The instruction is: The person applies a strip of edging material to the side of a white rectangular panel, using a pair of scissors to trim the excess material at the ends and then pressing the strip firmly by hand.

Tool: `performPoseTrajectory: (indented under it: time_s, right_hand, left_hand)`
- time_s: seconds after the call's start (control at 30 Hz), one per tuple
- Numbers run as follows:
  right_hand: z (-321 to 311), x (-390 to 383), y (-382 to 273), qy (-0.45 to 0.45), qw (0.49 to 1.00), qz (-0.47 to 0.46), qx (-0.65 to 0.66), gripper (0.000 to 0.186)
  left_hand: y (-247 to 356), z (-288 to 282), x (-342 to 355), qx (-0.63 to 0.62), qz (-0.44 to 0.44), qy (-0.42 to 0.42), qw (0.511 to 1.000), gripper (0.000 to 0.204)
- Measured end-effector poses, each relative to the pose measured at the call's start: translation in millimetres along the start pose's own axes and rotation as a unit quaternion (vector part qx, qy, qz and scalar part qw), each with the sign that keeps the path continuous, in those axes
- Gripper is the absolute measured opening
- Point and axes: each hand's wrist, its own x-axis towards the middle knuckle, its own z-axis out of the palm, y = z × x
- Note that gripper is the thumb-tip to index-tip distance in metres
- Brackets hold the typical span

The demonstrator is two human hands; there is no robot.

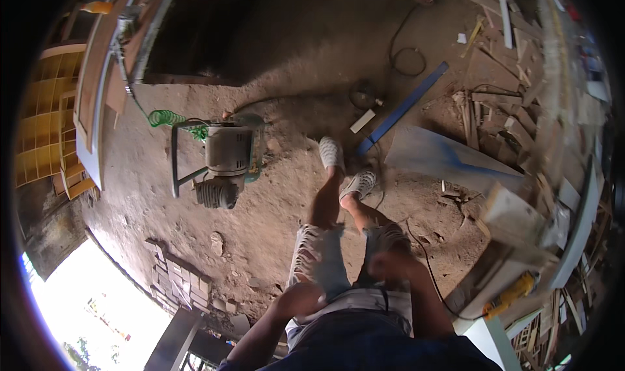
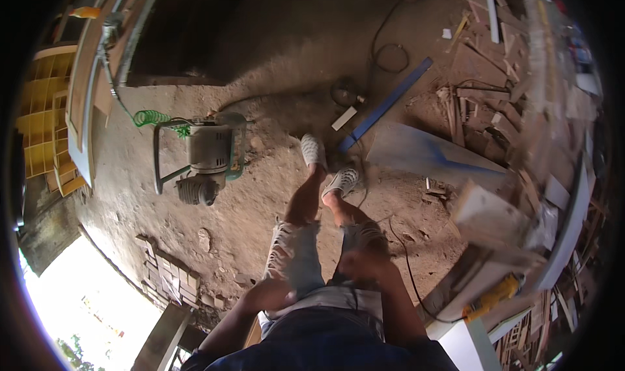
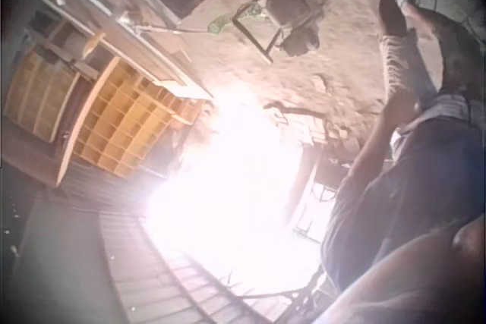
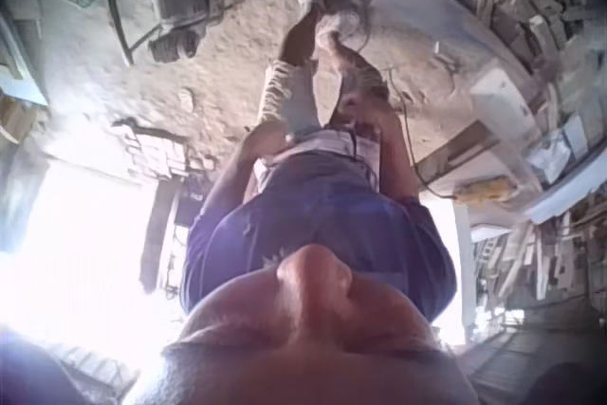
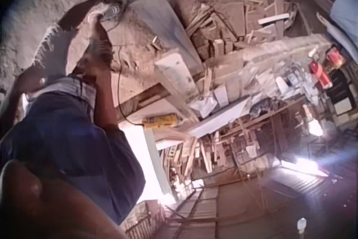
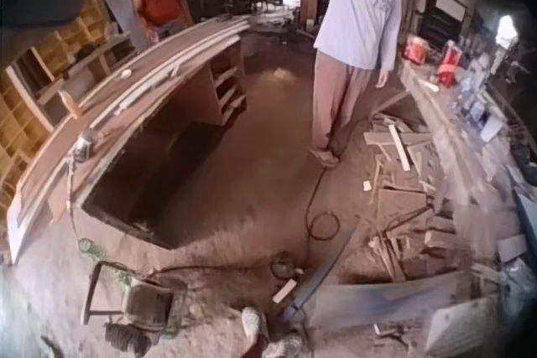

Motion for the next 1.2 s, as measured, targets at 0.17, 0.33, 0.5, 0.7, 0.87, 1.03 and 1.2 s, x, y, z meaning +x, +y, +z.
performPoseTrajectory:
  time_s: [0.17, 0.33, 0.5, 0.7, 0.87, 1.03, 1.2]
  right_hand:
    - [-94, 215, 145, 0.498, 0.864, 0.052, 0.048, 0.006]
    - [-210, 373, 261, 0.539, 0.825, 0.165, -0.031, 0.016]
    - [-327, 449, 321, 0.535, 0.806, 0.121, -0.225, 0.036]
    - [-372, 474, 327, 0.411, 0.814, 0.241, -0.332, 0.047]
    - [-331, 470, 276, 0.423, 0.847, 0.232, -0.222, 0.043]
    - [-299, 477, 302, 0.484, 0.784, 0.356, -0.158, 0.068]
    - [-314, 498, 277, 0.454, 0.754, 0.459, -0.124, 0.083]
  left_hand:
    - [-51, -61, 210, -0.044, 0.023, 0.212, 0.976, 0.03]
    - [-115, -101, 348, -0.1, -0.031, 0.253, 0.962, 0.039]
    - [-120, -123, 355, -0.005, -0.048, 0.118, 0.992, 0.049]
    - [-127, -160, 365, -0.043, -0.013, 0.179, 0.983, 0.051]
    - [-126, -173, 358, -0.059, -0.058, 0.157, 0.984, 0.051]
    - [-123, -169, 373, -0.068, -0.033, 0.157, 0.985, 0.049]
    - [-130, -185, 371, -0.046, -0.079, 0.159, 0.983, 0.049]
